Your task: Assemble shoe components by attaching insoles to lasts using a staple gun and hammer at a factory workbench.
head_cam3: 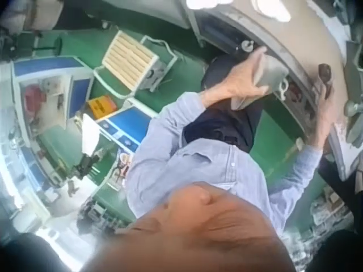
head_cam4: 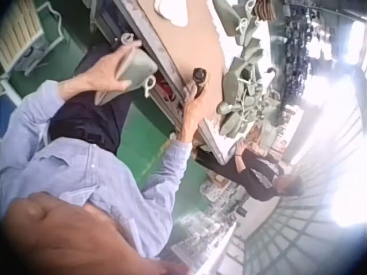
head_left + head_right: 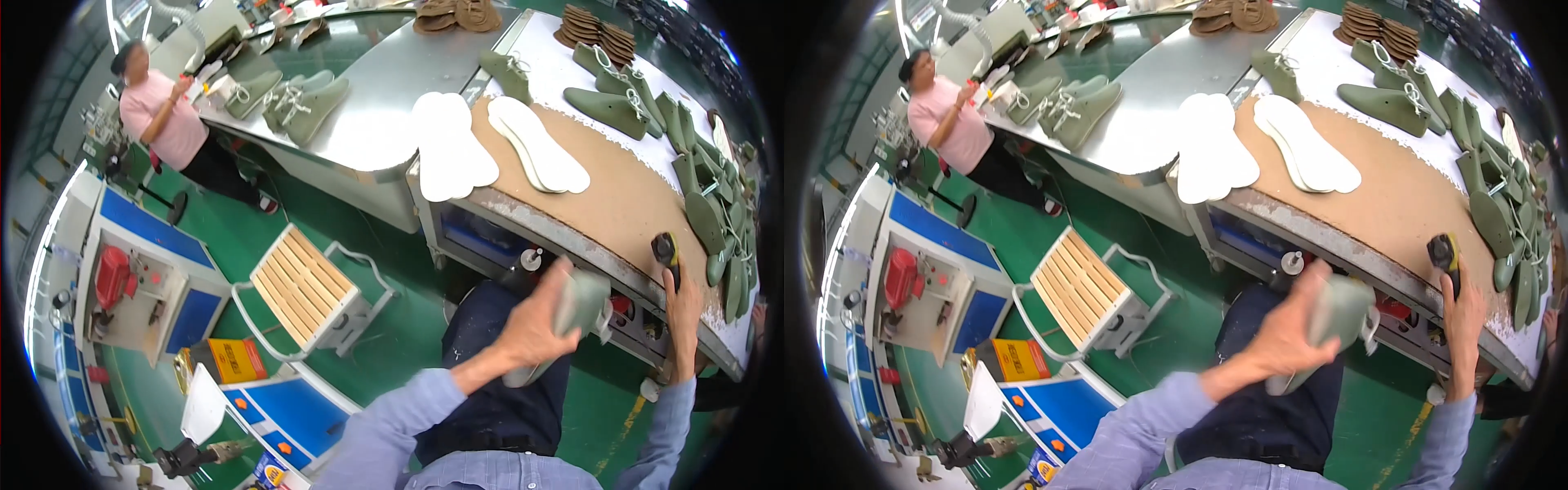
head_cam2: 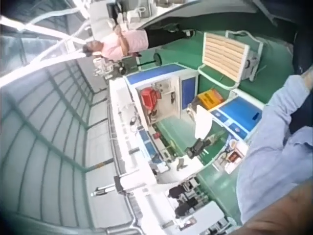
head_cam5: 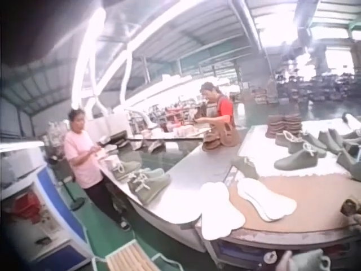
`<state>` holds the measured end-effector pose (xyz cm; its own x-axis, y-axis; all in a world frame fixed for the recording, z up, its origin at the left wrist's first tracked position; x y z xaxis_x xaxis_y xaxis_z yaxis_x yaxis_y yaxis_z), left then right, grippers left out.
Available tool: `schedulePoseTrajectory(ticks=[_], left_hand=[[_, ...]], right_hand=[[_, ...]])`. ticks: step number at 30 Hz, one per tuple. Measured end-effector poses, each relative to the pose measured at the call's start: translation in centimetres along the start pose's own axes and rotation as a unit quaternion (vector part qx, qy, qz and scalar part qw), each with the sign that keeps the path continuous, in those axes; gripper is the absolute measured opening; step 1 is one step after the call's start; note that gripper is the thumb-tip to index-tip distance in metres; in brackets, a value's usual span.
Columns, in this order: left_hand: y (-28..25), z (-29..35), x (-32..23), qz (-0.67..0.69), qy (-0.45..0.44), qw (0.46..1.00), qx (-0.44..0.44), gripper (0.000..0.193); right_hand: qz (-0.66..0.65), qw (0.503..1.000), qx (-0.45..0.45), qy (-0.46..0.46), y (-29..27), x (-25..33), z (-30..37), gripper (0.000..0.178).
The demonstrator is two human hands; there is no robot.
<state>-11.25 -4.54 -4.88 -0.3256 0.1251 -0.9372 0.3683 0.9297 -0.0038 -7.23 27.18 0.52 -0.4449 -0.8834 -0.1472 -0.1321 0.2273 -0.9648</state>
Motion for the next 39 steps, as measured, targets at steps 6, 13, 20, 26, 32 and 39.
schedulePoseTrajectory(ticks=[6,13,20,26,32,39], left_hand=[[-21.8,-9.6,-7.9,0.308,0.146,0.885,-0.318,0.024],[-45.2,-10.9,2.3,-0.537,-0.082,0.755,-0.367,0.065],[-26.8,-18.0,1.7,-0.532,-0.287,0.795,-0.053,0.095],[-23.0,-16.8,2.2,-0.538,-0.237,0.809,-0.016,0.095],[-21.5,-16.7,-2.6,-0.483,-0.134,0.857,-0.119,0.075],[1.7,-13.1,-5.2,-0.240,0.142,0.940,0.198,0.037]], right_hand=[[0.039,0.994,-0.096,-0.036,5.6,-2.2,-1.5,0.068],[0.031,0.984,-0.168,-0.042,3.5,1.6,-1.6,0.063],[0.065,0.987,-0.146,0.000,3.8,0.2,-1.1,0.064],[0.017,0.977,-0.211,-0.003,1.1,2.0,-0.8,0.065],[-0.482,0.872,-0.063,-0.060,-1.4,12.0,0.7,0.062],[-0.730,0.664,-0.012,-0.161,-1.8,19.9,-3.6,0.067]])
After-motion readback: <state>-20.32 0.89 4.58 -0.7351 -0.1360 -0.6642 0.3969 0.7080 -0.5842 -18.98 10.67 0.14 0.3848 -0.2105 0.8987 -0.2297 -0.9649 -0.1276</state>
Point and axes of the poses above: each hand's wrist, its own z-axis away from the middle knuckle, its own y-axis out of the palm, x = y × z, the point moved 8 cm from there along -z, towards the middle knuckle, and after that the axes turned 11 degrees about z, right-handed, at the moved point
